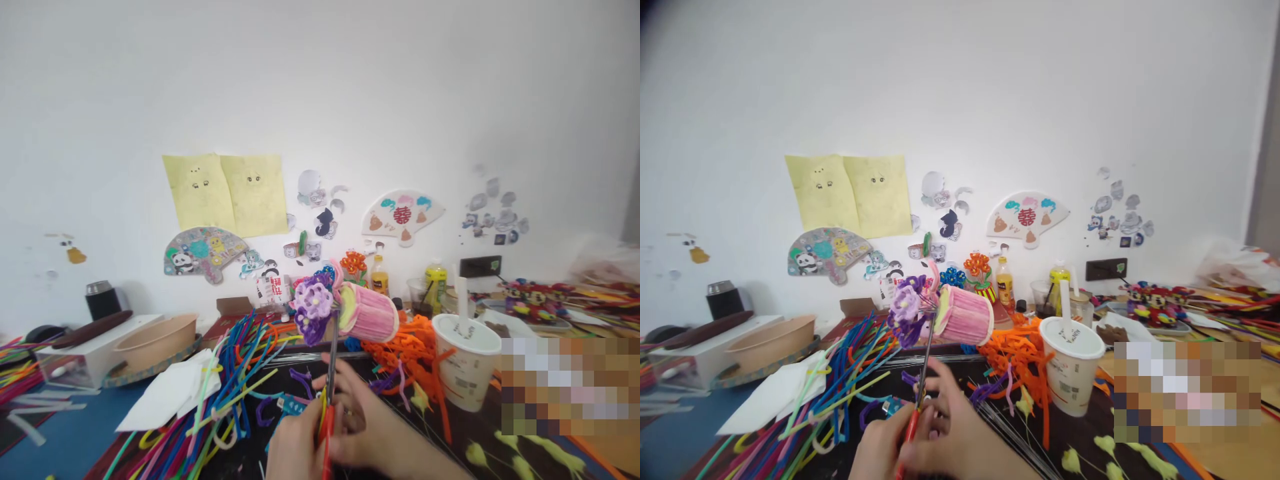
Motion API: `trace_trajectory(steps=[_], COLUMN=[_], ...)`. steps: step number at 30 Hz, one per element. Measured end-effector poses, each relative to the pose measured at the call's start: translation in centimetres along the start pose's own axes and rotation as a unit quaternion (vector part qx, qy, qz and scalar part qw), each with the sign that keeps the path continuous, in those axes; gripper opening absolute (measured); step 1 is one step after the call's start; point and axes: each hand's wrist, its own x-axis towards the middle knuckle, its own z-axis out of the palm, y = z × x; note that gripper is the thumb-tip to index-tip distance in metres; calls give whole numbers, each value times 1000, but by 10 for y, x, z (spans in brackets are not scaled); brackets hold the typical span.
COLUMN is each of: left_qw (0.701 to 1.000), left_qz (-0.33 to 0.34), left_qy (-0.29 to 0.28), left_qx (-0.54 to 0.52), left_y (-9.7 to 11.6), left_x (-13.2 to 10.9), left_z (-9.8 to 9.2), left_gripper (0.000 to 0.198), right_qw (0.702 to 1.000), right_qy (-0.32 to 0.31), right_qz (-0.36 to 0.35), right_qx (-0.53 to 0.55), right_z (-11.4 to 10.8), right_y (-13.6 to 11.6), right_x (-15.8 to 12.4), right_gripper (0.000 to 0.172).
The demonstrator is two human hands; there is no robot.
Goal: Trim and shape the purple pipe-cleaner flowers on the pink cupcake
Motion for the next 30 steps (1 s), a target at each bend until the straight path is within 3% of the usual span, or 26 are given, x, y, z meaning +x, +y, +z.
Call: trace_trajectory(steps=[2,4,11,19,25,30], left_qw=[1000,999,995,995,998,999], left_qz=[-15,-32,-63,-60,-23,-33], left_qy=[4,8,6,-13,-24,-6], left_qx=[4,18,75,78,57,22], left_y=[-2,-2,-1,1,-5,-4], left_x=[2,2,2,1,2,8], left_z=[2,4,5,2,-2,-4], left_gripper=[30,29,34,38,38,33], right_qw=[996,992,991,993,992,994], right_qy=[-61,-77,66,63,102,-5], right_qz=[63,92,93,102,69,103], right_qx=[-19,-33,-72,-7,9,37], right_z=[9,15,22,23,26,25], right_y=[5,8,10,16,27,2], right_x=[-7,-10,-9,-13,-8,-8], right_gripper=[108,110,85,72,66,74])
